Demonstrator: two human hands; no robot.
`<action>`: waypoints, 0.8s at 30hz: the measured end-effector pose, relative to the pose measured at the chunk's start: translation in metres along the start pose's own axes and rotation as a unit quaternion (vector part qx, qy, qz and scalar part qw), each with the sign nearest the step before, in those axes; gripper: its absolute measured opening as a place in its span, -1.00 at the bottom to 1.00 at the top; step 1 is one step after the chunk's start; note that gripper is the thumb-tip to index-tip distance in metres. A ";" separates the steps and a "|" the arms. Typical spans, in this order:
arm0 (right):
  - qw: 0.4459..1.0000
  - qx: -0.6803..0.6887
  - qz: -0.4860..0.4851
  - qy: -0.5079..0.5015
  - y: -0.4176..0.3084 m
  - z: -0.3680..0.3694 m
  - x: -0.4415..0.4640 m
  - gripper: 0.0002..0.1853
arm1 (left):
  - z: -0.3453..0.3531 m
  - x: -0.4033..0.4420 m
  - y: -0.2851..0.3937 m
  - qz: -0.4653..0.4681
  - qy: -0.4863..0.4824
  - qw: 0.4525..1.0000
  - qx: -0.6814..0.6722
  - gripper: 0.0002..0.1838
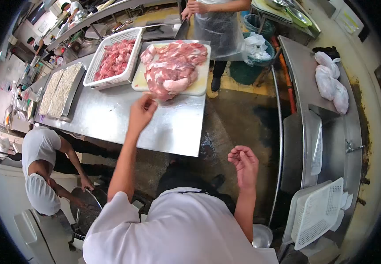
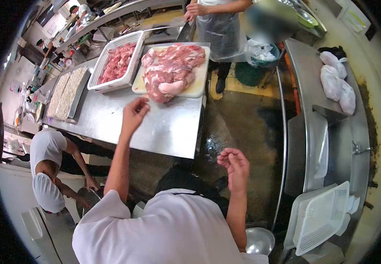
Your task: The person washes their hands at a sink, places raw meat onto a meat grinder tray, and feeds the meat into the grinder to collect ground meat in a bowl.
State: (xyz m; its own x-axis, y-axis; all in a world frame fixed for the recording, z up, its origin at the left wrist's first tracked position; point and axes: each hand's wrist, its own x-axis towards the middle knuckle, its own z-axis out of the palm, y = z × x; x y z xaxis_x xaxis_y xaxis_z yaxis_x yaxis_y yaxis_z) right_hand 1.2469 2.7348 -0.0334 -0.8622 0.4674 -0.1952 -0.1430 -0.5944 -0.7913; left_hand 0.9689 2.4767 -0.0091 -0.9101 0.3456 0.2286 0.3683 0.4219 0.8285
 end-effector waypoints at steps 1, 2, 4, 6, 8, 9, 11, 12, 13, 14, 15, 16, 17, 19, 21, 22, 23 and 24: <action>1.000 -0.003 0.008 0.002 0.006 0.013 0.006 -0.81 | -0.018 0.015 -0.008 0.020 0.011 0.997 0.078 -0.81; 1.000 -0.006 -0.001 0.004 0.013 0.027 0.015 -0.81 | -0.033 0.031 -0.025 0.002 -0.003 0.998 0.061 -0.81; 1.000 -0.015 0.002 0.004 0.029 0.062 0.034 -0.80 | -0.056 0.059 -0.056 -0.037 -0.034 0.999 -0.021 -0.78; 0.999 -0.030 0.020 -0.005 0.048 0.101 0.059 -0.81 | -0.067 0.075 -0.070 -0.057 -0.053 0.995 -0.063 -0.78; 0.998 -0.045 0.037 -0.028 0.064 0.143 0.082 -0.81 | -0.078 0.093 -0.087 -0.062 -0.110 0.990 -0.067 -0.76; 0.998 -0.045 0.044 -0.028 0.071 0.162 0.094 -0.81 | -0.084 0.101 -0.092 -0.069 -0.109 0.989 -0.066 -0.76; 0.993 -0.081 0.057 -0.060 0.082 0.195 0.113 -0.81 | -0.099 0.115 -0.093 -0.026 -0.106 0.992 0.056 -0.74; 0.992 -0.091 0.059 -0.072 0.084 0.208 0.118 -0.80 | -0.108 0.125 -0.103 -0.051 -0.089 0.993 0.066 -0.67; 0.992 -0.089 0.061 -0.071 0.088 0.217 0.121 -0.80 | -0.120 0.137 -0.124 -0.053 -0.091 0.992 0.067 -0.67; 0.991 -0.085 0.066 -0.078 0.090 0.223 0.124 -0.80 | -0.132 0.150 -0.152 0.016 -0.046 0.985 0.168 -0.62; 0.990 -0.082 0.070 -0.086 0.093 0.228 0.127 -0.80 | -0.143 0.164 -0.172 0.084 0.001 0.960 0.266 -0.58; 0.990 -0.082 0.072 -0.088 0.096 0.232 0.130 -0.80 | -0.151 0.176 -0.180 0.082 0.002 0.960 0.267 -0.58; 0.990 -0.086 0.075 -0.087 0.099 0.236 0.133 -0.80 | -0.158 0.182 -0.189 0.064 -0.009 0.930 0.361 -0.53; 0.986 -0.092 0.091 -0.101 0.105 0.240 0.136 -0.80 | -0.171 0.179 -0.208 0.025 -0.015 0.889 0.456 -0.48; 0.983 -0.082 0.084 -0.142 0.110 0.250 0.145 -0.80 | -0.179 0.187 -0.213 0.015 -0.084 0.899 0.429 -0.47; 0.982 -0.074 0.073 -0.158 0.111 0.259 0.150 -0.80 | -0.182 0.188 -0.212 0.019 -0.096 0.895 0.436 -0.47; 0.979 -0.081 0.063 -0.174 0.109 0.267 0.155 -0.80 | -0.184 0.195 -0.212 0.028 -0.094 0.893 0.440 -0.47; 0.978 -0.078 0.053 -0.186 0.111 0.273 0.161 -0.80 | -0.185 0.196 -0.209 0.028 -0.104 0.912 0.396 -0.50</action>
State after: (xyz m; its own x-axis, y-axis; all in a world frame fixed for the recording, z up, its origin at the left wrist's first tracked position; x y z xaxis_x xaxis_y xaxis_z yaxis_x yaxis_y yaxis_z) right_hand 0.9590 2.5650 0.0054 -0.9894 0.1206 -0.0803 0.0083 -0.5066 -0.8621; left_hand 0.6779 2.3011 -0.0428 -0.8605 0.5016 0.0894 0.5094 0.8433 0.1712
